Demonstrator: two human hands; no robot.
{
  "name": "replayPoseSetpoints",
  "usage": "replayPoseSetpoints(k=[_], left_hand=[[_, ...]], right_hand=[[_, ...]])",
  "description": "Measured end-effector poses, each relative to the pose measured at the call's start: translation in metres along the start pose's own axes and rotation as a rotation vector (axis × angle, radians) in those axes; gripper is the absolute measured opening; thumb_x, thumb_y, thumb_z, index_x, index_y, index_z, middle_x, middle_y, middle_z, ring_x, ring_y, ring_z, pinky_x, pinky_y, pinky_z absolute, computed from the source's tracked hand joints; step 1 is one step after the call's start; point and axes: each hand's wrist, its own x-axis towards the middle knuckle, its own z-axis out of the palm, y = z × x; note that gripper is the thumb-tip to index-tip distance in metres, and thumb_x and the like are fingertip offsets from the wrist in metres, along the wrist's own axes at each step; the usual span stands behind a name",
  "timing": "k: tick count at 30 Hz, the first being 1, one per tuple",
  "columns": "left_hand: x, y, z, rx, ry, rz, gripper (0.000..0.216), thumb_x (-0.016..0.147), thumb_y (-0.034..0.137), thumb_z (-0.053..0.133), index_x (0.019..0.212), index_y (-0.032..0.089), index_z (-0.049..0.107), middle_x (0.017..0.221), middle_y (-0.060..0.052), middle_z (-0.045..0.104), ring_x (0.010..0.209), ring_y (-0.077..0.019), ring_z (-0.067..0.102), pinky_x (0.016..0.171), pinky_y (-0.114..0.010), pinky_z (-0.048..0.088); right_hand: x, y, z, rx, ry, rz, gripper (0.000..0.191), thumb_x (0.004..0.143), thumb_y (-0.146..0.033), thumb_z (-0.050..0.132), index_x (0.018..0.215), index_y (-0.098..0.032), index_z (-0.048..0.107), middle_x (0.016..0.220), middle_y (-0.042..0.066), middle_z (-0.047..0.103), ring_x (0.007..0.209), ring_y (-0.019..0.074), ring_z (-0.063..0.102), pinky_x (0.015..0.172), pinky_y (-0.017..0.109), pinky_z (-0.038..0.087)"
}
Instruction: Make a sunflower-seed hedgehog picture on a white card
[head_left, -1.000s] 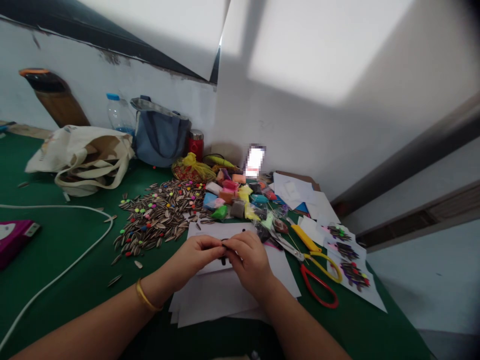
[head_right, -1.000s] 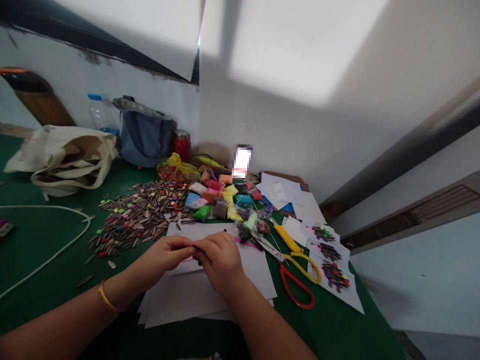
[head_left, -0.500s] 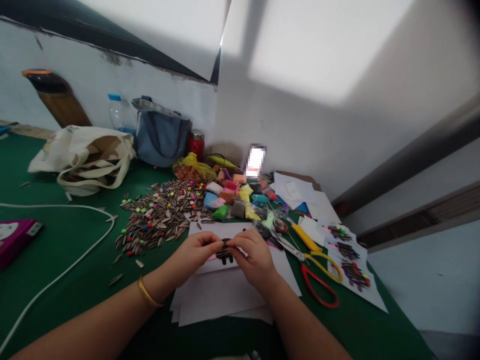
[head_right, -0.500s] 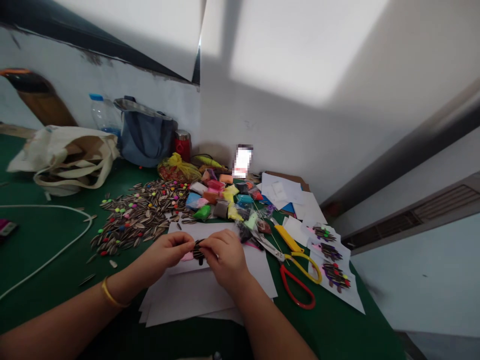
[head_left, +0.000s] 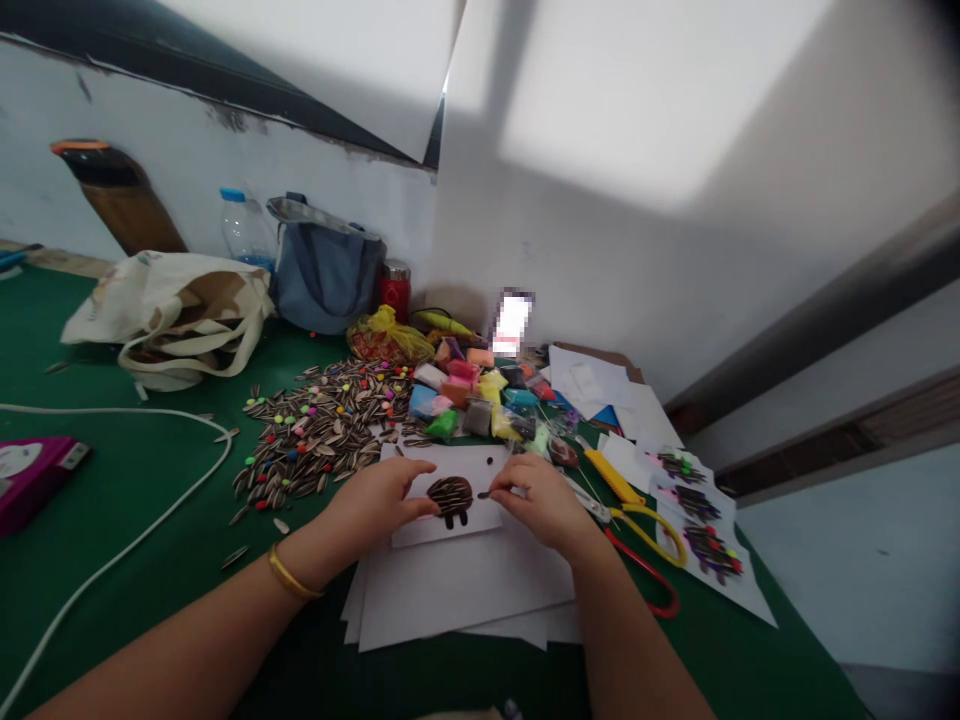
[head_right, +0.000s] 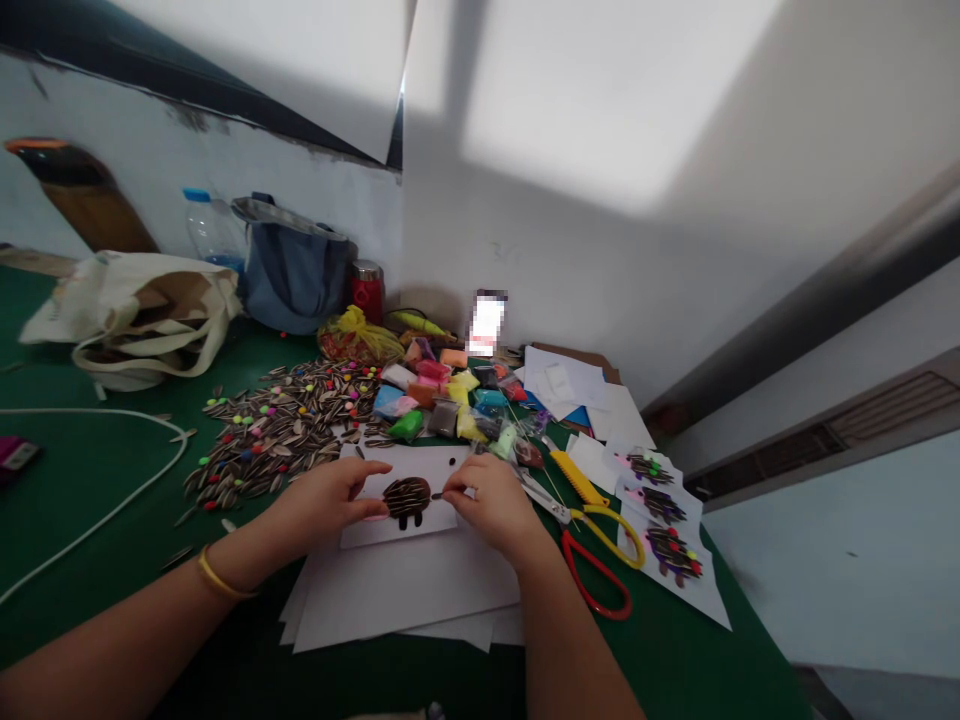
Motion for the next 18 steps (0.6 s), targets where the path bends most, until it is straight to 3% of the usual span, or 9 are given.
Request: replayPoseSetpoints(k=[3, 7, 9, 14, 18], left_hand=[[-0.001, -0.006, 0.001, 0.097, -0.029, 0.014, 0.057, 0.061, 0.041, 0.082, 0.116, 0.028, 0.073, 0.093, -0.009, 0.074, 0.086, -0.0297, 0.065, 0.077, -0.033, 0.042], [-0.002, -0.01, 0.005, 0.088, -0.064, -0.008, 0.063, 0.054, 0.034, 0.085, 0.115, 0.029, 0.072, 0.11, -0.011, 0.073, 0.1, -0.0351, 0.064, 0.087, -0.037, 0.042], [-0.003, -0.011, 0.007, 0.123, -0.089, -0.025, 0.066, 0.054, 0.035, 0.085, 0.118, 0.029, 0.07, 0.112, -0.012, 0.072, 0.102, -0.036, 0.064, 0.088, -0.038, 0.043], [-0.002, -0.006, 0.006, 0.463, -0.26, -0.028, 0.074, 0.066, 0.044, 0.075, 0.135, 0.026, 0.057, 0.117, -0.013, 0.07, 0.104, -0.0351, 0.064, 0.085, -0.04, 0.047], [-0.002, -0.002, 0.004, 0.555, -0.307, 0.009, 0.074, 0.07, 0.047, 0.072, 0.139, 0.026, 0.053, 0.117, -0.012, 0.07, 0.104, -0.0334, 0.065, 0.084, -0.039, 0.048]], right_hand=[[0.0, -0.001, 0.004, -0.067, -0.071, 0.003, 0.01, 0.081, -0.014, 0.072, 0.079, -0.024, 0.075, 0.08, 0.0, 0.07, 0.084, 0.0167, 0.062, 0.078, 0.03, 0.044], [0.001, -0.003, 0.012, -0.088, -0.06, -0.001, 0.011, 0.08, -0.013, 0.071, 0.078, -0.023, 0.074, 0.081, 0.0, 0.07, 0.083, 0.0167, 0.062, 0.078, 0.03, 0.043], [0.002, -0.002, 0.014, -0.074, -0.024, 0.013, 0.01, 0.082, -0.014, 0.07, 0.079, -0.023, 0.074, 0.083, 0.0, 0.069, 0.084, 0.0173, 0.061, 0.078, 0.03, 0.043], [0.006, 0.003, 0.02, -0.11, 0.145, 0.052, 0.007, 0.086, -0.019, 0.068, 0.087, -0.022, 0.074, 0.087, 0.003, 0.069, 0.09, 0.0201, 0.059, 0.082, 0.032, 0.04], [0.008, 0.001, 0.028, -0.202, 0.122, 0.034, 0.008, 0.089, -0.024, 0.066, 0.088, -0.023, 0.074, 0.088, 0.003, 0.068, 0.09, 0.0207, 0.056, 0.081, 0.033, 0.036]])
